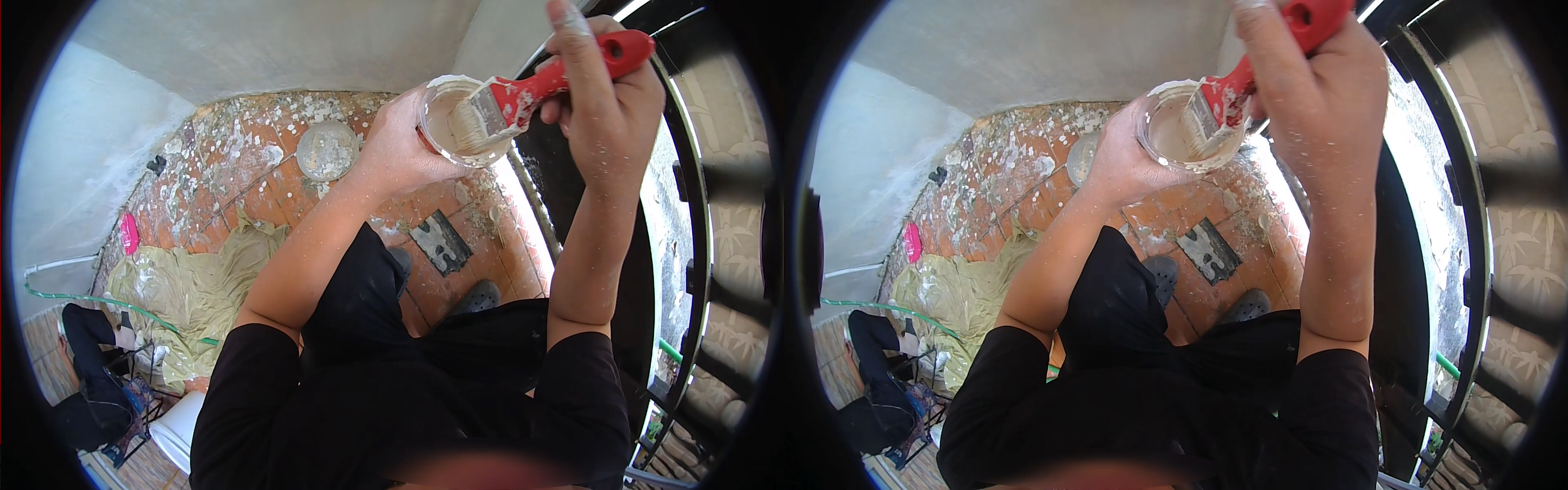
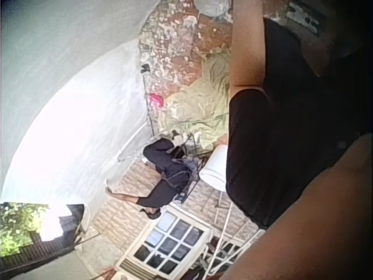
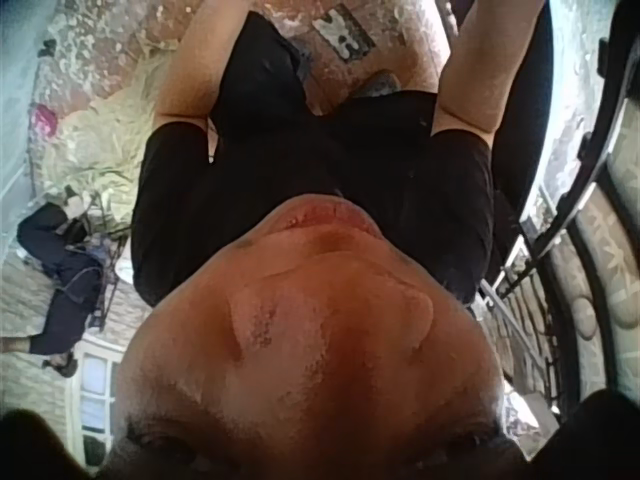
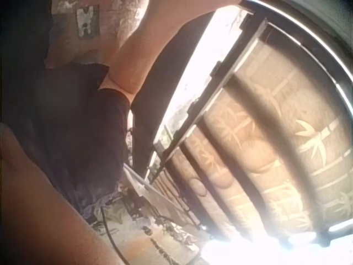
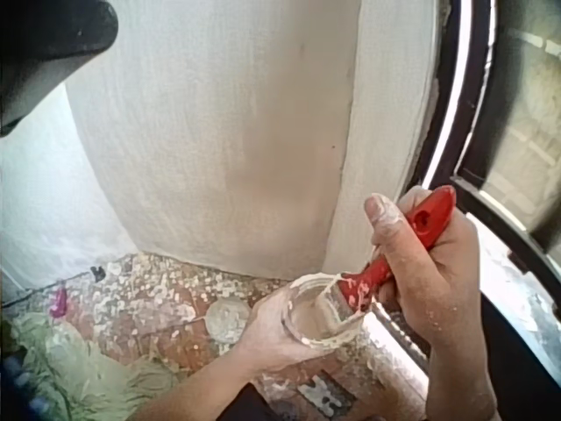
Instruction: The person paints a door frame with white paint using a paintbrush.
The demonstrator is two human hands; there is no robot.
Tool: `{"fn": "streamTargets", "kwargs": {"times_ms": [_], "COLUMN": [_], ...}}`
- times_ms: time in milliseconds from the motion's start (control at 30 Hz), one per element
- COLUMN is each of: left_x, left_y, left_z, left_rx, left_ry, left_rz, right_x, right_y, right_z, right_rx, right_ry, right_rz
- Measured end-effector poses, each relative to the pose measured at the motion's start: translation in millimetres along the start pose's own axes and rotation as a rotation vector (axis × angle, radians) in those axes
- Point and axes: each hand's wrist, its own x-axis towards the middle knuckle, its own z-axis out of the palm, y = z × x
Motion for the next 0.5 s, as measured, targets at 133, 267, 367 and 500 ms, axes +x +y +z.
{"fn": "streamTargets", "kwargs": {"times_ms": [133, 267, 367, 500], "left_x": [-2, 0, 0, 0], "left_y": [-3, -5, -5, -7], "left_z": [-3, -1, -4, -2], "left_rx": [-0.033, -0.019, -0.024, -0.019], "left_ry": [0.016, 0.019, 0.019, 0.013], "left_rz": [-0.028, -0.011, -0.015, -0.017], "right_x": [6, 16, 18, 17], "right_y": [-2, 14, 17, 21], "right_z": [-7, -35, -39, -37], "right_rx": [-0.038, -0.070, -0.035, 0.032], "right_ry": [0.093, 0.168, 0.221, 0.177], "right_rz": [-0.050, -0.029, 0.011, 0.031]}}
